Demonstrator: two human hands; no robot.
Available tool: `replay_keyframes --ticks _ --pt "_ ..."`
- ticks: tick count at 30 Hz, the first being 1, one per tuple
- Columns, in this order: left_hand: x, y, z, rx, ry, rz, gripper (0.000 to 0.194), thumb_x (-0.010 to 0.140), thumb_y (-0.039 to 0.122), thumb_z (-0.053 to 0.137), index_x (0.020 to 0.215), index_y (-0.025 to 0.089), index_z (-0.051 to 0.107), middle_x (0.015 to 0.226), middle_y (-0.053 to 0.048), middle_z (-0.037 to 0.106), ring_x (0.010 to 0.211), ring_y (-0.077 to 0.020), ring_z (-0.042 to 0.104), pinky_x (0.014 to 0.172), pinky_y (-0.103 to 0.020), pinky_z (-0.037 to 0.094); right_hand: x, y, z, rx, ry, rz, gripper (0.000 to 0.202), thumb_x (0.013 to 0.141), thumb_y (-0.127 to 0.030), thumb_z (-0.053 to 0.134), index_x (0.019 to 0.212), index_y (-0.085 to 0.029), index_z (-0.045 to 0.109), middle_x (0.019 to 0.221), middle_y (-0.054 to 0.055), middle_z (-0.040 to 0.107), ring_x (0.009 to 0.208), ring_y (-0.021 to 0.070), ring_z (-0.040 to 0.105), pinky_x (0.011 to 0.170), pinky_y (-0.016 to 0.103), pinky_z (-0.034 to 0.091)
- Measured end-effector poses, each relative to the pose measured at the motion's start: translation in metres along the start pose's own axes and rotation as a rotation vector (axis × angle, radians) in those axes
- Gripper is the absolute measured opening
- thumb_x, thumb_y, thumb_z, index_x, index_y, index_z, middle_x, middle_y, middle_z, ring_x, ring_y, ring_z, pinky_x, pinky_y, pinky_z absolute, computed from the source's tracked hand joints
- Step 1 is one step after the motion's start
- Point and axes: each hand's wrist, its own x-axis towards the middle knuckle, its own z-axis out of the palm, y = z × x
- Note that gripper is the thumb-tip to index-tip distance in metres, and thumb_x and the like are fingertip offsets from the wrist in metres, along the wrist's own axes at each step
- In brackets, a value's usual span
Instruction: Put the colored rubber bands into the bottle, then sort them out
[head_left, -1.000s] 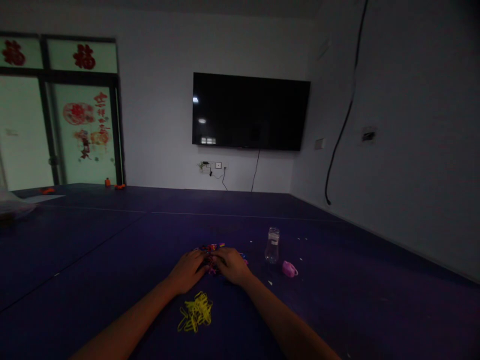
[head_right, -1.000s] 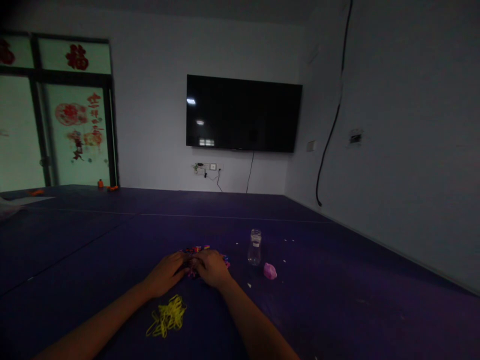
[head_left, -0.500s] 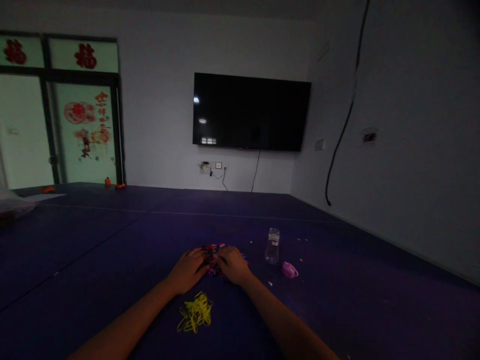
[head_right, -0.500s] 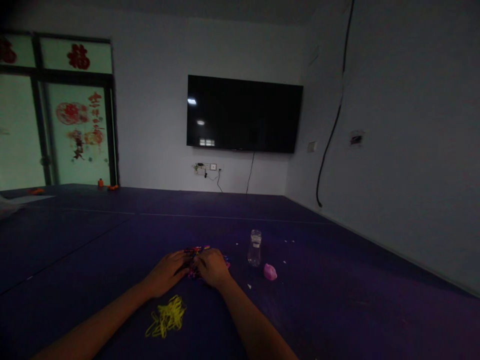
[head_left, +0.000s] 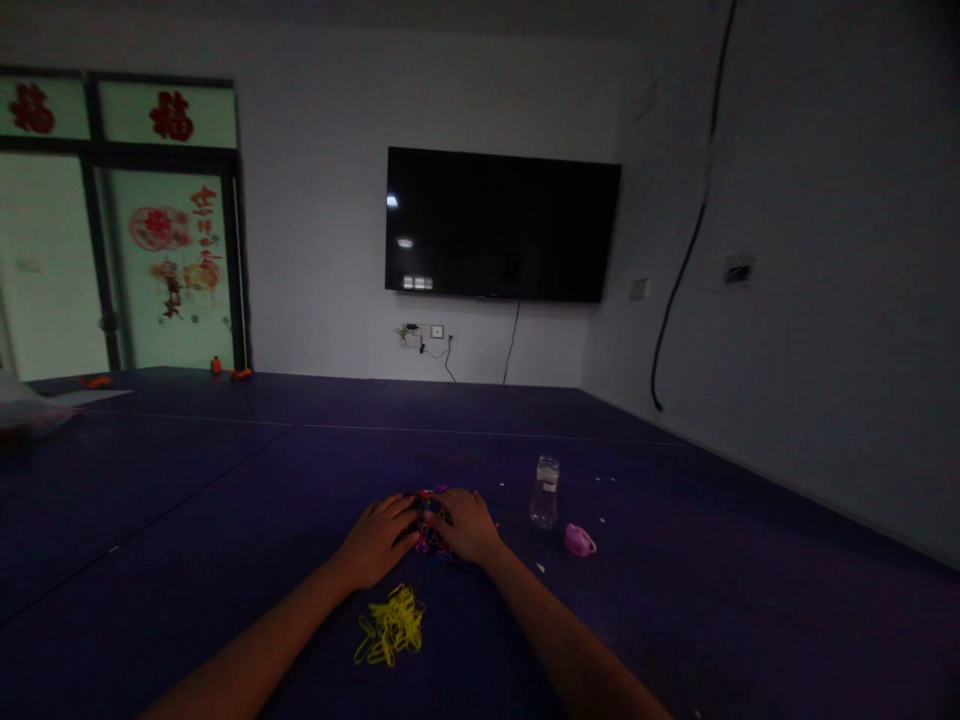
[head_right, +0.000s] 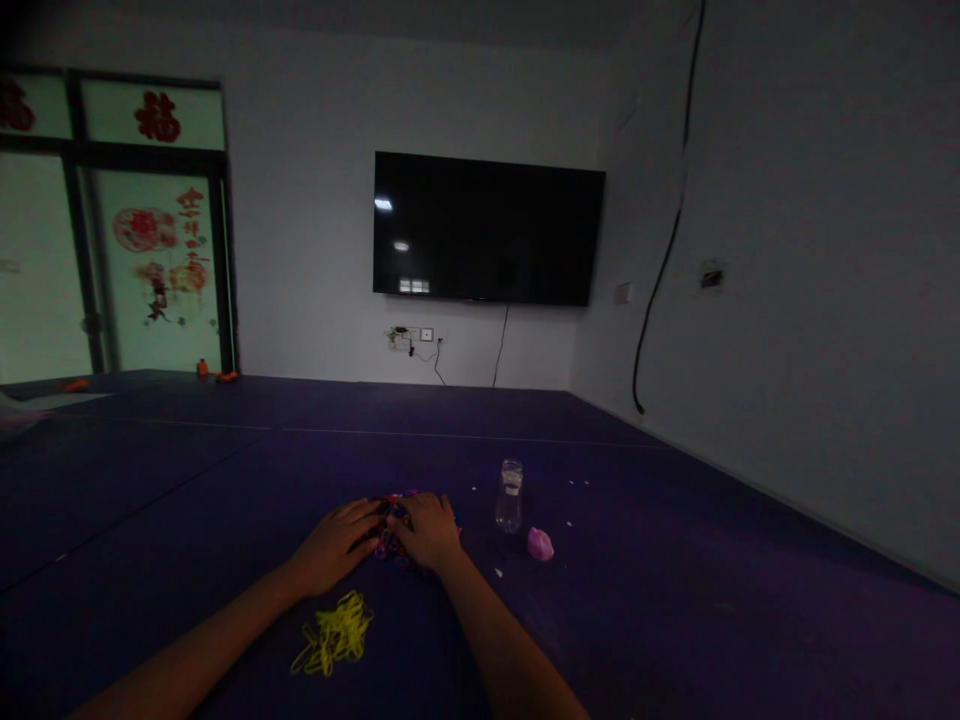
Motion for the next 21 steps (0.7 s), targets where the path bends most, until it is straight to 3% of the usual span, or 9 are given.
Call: replay_keyframes --ticks 5,10,12,15,18,21 --pt "-0.001 0.0 0.0 0.036 0.073 -0.017 0.044 0.089 0.05 0.037 0.121 0.024 0.053 0.131 -0.008 0.053 0.123 -0.0251 0.044 0.101 -0.045 0.033 -0.001 0.0 -0.003 0.04 0.024 -0.11 0.039 0.089 -0.046 0.042 0.12 -0.026 0.056 0.112 0.008 0.062 0.107 0.0224 0.054 0.094 0.038 0.034" --pt "-0.001 -0.001 0.0 0.022 0.037 -0.037 0.051 0.088 0.054 0.036 0.127 0.024 0.048 0.134 -0.009 0.05 0.124 -0.0267 0.042 0.101 -0.046 0.034 -0.003 0.0 0.001 -0.017 0.012 -0.047 0.049 0.088 -0.051 0.041 0.129 -0.026 0.048 0.131 0.011 0.05 0.122 0.0274 0.042 0.099 0.048 0.027" --pt "-0.001 0.0 -0.001 0.011 0.02 -0.024 0.052 0.087 0.055 0.036 0.128 0.025 0.048 0.135 -0.009 0.048 0.125 -0.027 0.041 0.101 -0.046 0.034 -0.002 -0.002 -0.002 0.004 -0.025 -0.079 0.043 0.088 -0.047 0.042 0.124 -0.026 0.053 0.123 0.009 0.058 0.116 0.0262 0.048 0.097 0.047 0.03" --pt "-0.002 0.003 -0.005 -0.003 0.029 0.01 0.051 0.087 0.055 0.038 0.127 0.026 0.048 0.135 -0.008 0.048 0.125 -0.0266 0.041 0.102 -0.046 0.034 -0.003 -0.006 -0.007 0.079 -0.054 -0.177 0.03 0.089 -0.037 0.043 0.105 -0.022 0.063 0.098 0.006 0.068 0.094 0.0201 0.06 0.086 0.034 0.04" --pt "-0.003 0.006 -0.009 -0.03 0.044 0.064 0.047 0.087 0.051 0.042 0.127 0.027 0.048 0.135 -0.007 0.049 0.125 -0.0251 0.041 0.103 -0.044 0.034 -0.004 -0.007 -0.012 0.138 0.027 -0.202 0.031 0.091 -0.031 0.038 0.093 -0.02 0.067 0.087 0.006 0.068 0.084 0.0174 0.062 0.078 0.028 0.043" --pt "-0.002 0.009 -0.013 -0.049 0.01 0.134 0.043 0.088 0.047 0.043 0.127 0.03 0.047 0.136 -0.006 0.047 0.127 -0.0236 0.04 0.104 -0.044 0.032 -0.006 -0.004 -0.015 0.2 0.193 -0.113 0.034 0.092 -0.028 0.034 0.096 -0.019 0.067 0.097 0.007 0.068 0.094 0.0179 0.06 0.085 0.029 0.042"
